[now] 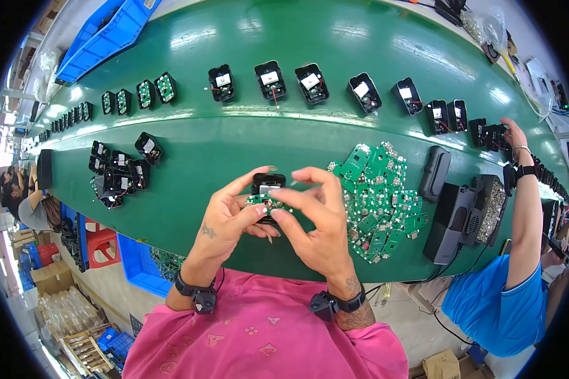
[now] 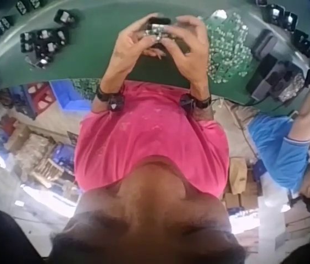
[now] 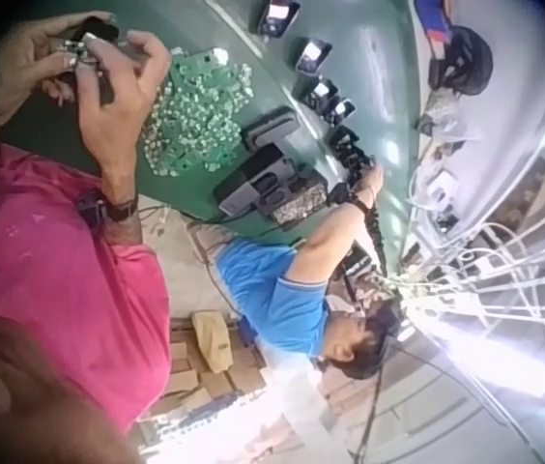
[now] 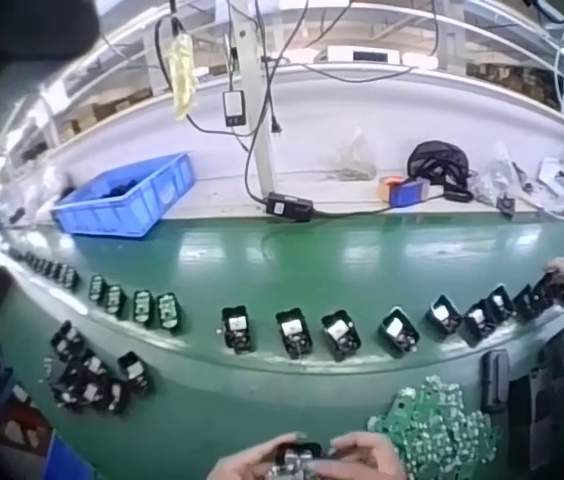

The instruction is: Manually fitting circuit boards into black plastic housings on a factory conveyor belt.

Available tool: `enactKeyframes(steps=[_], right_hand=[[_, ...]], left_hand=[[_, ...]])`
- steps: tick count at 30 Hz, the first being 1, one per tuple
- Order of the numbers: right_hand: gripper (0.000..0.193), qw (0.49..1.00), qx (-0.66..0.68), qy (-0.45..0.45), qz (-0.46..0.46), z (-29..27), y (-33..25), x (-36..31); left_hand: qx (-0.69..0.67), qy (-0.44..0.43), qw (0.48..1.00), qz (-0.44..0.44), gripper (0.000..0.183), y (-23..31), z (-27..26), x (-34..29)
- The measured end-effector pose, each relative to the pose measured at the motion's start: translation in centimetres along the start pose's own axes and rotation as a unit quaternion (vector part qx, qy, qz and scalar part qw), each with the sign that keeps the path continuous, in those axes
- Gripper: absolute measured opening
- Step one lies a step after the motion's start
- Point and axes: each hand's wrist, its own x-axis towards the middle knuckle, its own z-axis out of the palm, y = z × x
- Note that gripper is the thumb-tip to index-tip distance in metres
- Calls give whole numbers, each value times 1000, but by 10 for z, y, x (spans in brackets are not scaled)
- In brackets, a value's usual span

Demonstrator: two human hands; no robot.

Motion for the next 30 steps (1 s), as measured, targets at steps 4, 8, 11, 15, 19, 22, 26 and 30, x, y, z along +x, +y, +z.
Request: enactKeyframes(steps=[4,8,11,15,19,22,26,30], right_hand=[[22,995,-58,-51,-58,-2,2,9],[16,991,-95,-20,-95,1,4,10],[10,982,-156,38,-104,13,-1,8],[6,961,-224,104,-123,27,-1,1],[5,990,-113,48,-67,22,-19,11],[6,998,-58,-24,-21,13,-23,16],[7,996,-43,-75,-17,4,-26,22],[8,994,-48,-94,-34,0,-27,25]], left_hand=[[-11,-19,1000,-19,59,0,1,2],[-14,-37,999,-34,58,2,7,2],[30,-35,999,-9,58,-5,8,3],[76,101,982,142,57,-14,20,4],[157,128,941,270,57,-18,15,11],[208,122,930,279,59,-8,9,5],[230,97,927,278,60,-2,11,-1],[300,84,906,286,60,7,12,-6]])
